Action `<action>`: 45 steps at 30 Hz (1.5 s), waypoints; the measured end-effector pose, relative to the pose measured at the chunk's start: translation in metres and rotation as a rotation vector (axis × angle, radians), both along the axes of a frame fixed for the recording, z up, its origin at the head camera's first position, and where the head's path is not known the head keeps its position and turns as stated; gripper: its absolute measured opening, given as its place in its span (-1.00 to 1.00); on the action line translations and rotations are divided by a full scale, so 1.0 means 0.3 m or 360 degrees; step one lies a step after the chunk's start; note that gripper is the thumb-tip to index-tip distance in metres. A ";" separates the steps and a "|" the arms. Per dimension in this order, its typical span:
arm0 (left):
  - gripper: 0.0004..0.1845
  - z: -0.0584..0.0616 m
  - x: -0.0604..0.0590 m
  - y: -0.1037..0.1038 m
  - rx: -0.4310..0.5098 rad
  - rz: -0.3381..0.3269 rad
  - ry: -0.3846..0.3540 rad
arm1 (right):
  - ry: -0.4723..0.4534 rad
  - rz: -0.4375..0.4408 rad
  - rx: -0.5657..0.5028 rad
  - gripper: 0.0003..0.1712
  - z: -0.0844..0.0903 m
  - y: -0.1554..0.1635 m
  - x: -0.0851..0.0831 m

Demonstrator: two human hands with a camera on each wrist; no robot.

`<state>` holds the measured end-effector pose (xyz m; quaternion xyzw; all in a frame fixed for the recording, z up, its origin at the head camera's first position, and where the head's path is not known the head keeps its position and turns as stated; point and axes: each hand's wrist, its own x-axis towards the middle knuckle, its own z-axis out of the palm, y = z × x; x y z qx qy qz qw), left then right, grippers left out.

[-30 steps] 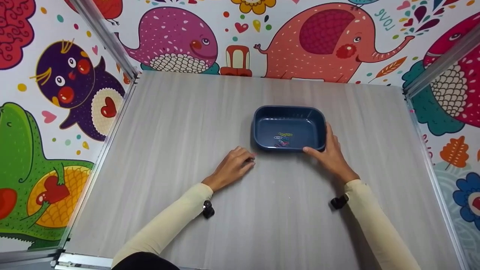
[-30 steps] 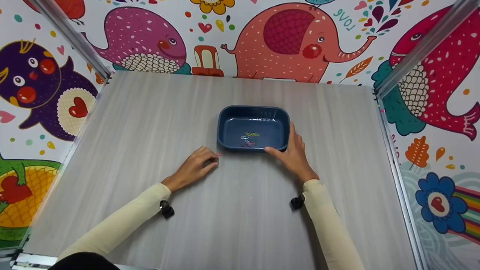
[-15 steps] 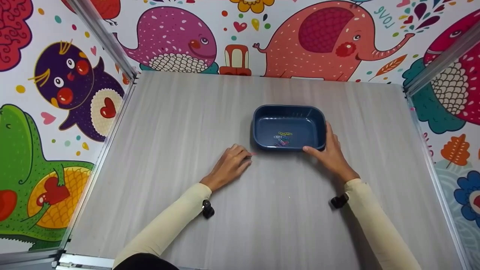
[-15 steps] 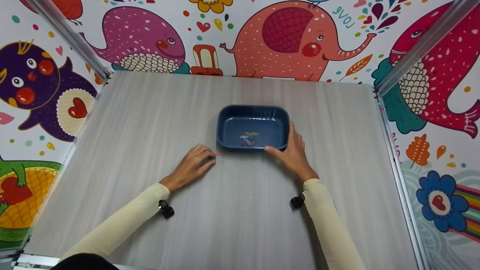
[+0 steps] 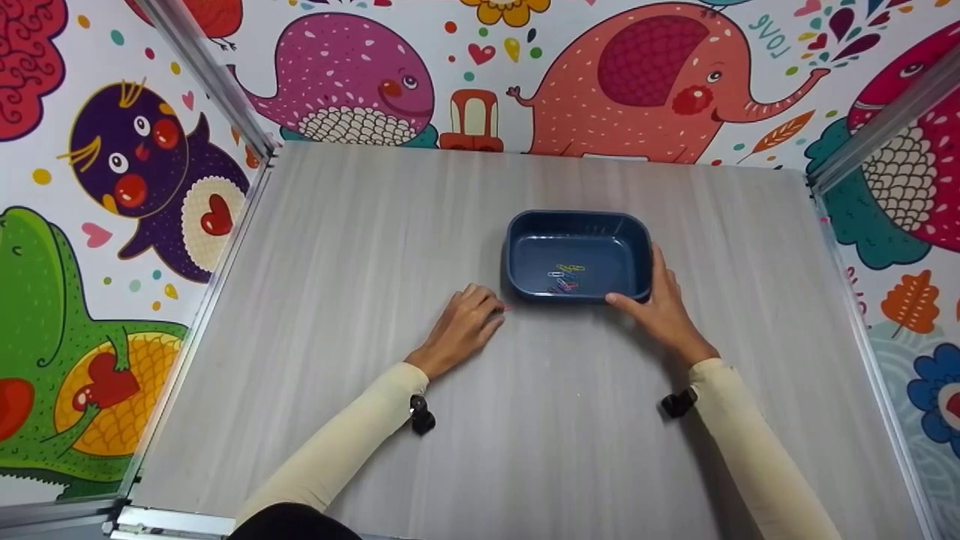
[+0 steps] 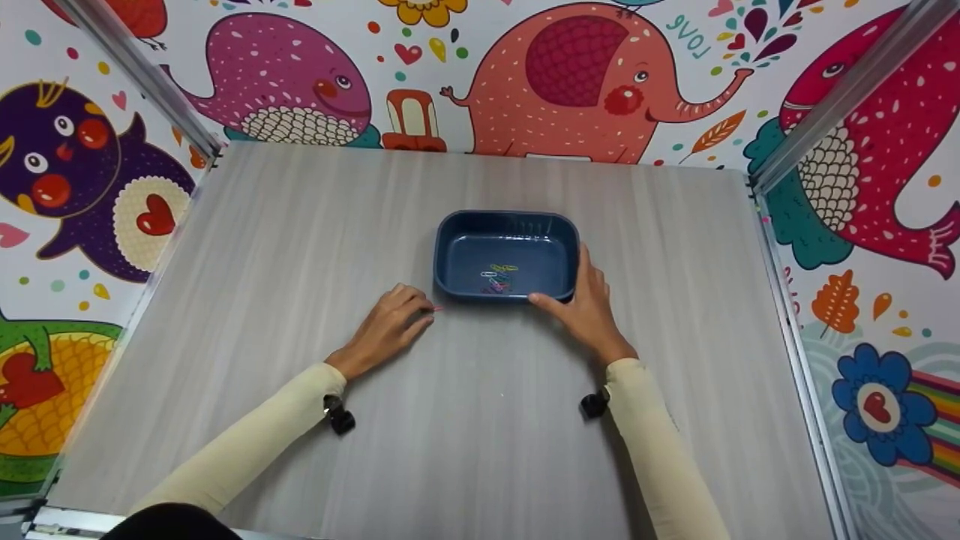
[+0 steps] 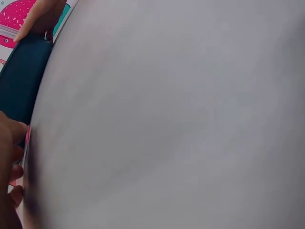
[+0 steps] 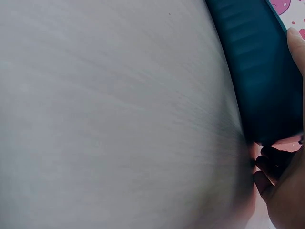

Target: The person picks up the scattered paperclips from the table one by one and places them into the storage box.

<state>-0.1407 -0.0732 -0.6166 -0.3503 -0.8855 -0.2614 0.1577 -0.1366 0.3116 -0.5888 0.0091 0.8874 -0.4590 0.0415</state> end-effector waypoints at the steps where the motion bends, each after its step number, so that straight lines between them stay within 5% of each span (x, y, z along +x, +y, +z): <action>1: -0.88 0.000 -0.001 0.001 -0.0011 0.0005 0.0000 | 0.0000 -0.0001 -0.0002 0.47 0.000 0.001 0.000; 45: -0.91 0.000 -0.053 0.001 0.0012 0.0016 -0.0096 | 0.0022 0.0037 0.0031 0.47 -0.010 0.008 -0.005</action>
